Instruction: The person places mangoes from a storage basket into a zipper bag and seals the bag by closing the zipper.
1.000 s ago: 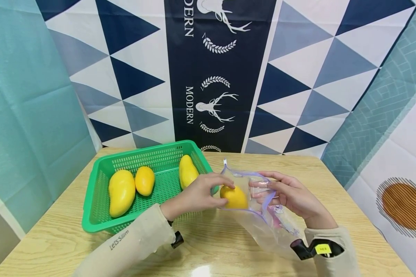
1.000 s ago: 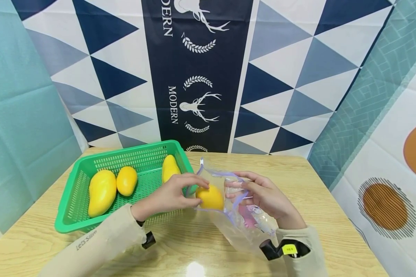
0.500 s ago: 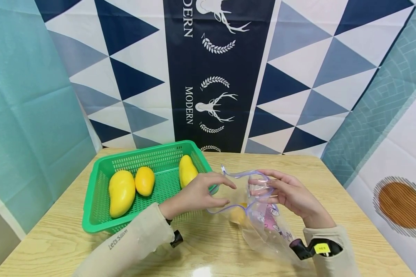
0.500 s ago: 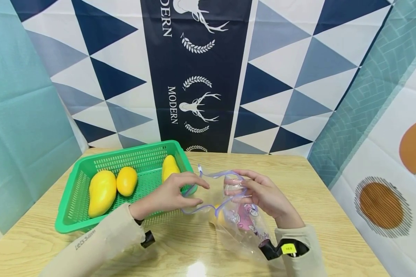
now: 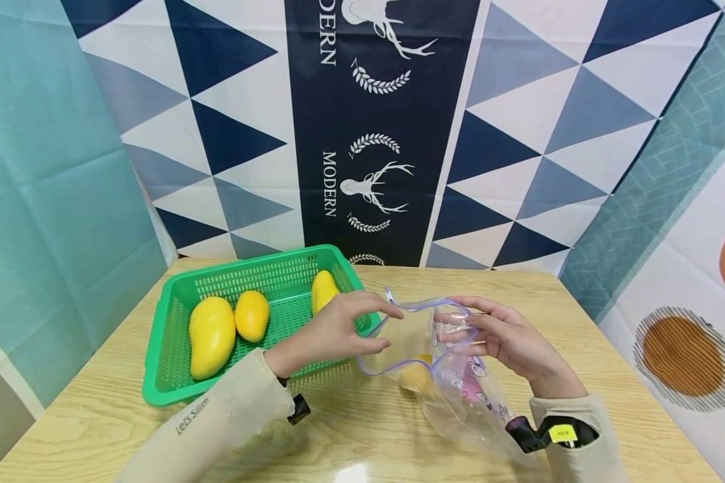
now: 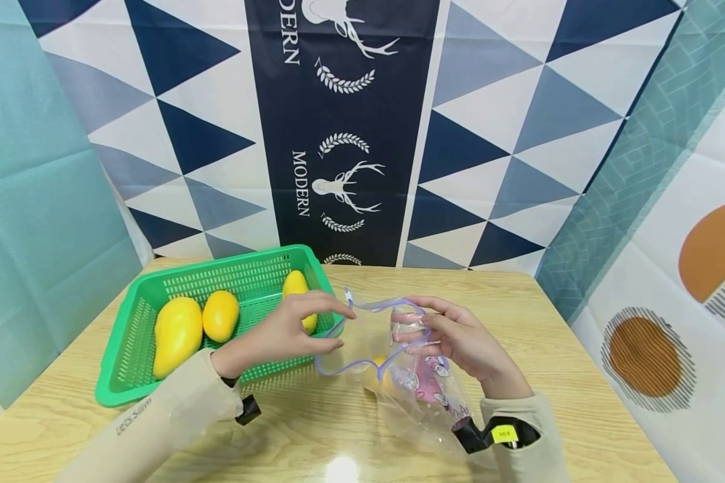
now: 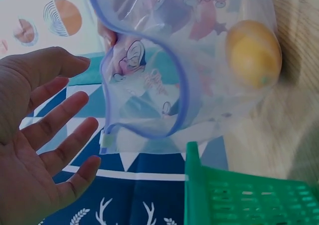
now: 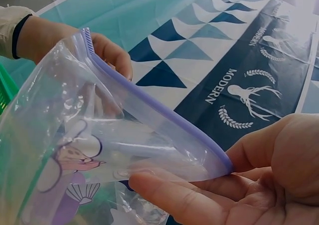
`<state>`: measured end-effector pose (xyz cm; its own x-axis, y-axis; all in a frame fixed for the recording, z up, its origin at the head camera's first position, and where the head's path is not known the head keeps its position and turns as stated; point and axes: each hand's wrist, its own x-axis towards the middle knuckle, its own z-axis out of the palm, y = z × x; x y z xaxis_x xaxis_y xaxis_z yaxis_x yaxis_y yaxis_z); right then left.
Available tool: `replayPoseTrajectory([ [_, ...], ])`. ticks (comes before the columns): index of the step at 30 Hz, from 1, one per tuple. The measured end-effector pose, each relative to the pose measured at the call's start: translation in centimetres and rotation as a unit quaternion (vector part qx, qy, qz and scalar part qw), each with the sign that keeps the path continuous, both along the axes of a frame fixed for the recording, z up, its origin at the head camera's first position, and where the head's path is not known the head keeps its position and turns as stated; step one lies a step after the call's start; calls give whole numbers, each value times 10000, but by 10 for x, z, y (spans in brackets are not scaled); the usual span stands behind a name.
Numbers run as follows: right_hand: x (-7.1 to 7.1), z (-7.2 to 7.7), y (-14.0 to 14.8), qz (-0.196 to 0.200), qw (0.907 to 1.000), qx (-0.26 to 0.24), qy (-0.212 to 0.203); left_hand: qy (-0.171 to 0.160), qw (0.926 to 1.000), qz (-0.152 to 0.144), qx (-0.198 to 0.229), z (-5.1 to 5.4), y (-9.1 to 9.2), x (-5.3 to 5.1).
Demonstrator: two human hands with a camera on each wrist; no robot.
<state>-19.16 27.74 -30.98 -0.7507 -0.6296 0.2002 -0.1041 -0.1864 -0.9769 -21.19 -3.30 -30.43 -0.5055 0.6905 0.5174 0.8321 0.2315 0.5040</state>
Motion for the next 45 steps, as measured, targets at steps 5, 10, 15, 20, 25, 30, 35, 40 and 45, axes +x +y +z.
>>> replayPoseTrajectory([
  [5, 0, 1, 0, 53, 10000, -49, 53, 254, 9996, 108, 47, 6, -5, -1],
  [10, 0, 1, 0, 80, 9999, -73, -43, 518, 9984, 180, 164, 14, -11, -2],
  [15, -1, 1, 0, 157, 9998, -102, -47, 779, 9961, 349, 210, 23, -19, -6],
  [20, 0, 0, -1, 185, 9998, -119, -32, 1000, 9928, 631, 188, 30, -29, -10],
  [25, 0, -1, -2, 173, 9998, -104, -16, 1299, 9870, 941, 37, 35, -35, -15],
  [30, 1, -2, -1, 212, 9997, -89, 9, 1554, 9778, 1368, -311, 37, -39, -20],
  [35, 0, -3, -1, 319, 9994, -130, 84, 1757, 9649, 1748, -862, 37, -44, -26],
  [40, -1, -4, -1, 373, 9991, -169, 114, 1694, 9516, 2033, -1564, 38, -48, -32],
  [45, -1, -4, 0, 376, 9991, -134, 108, 1354, 9391, 2345, -2117, 36, -49, -38],
])
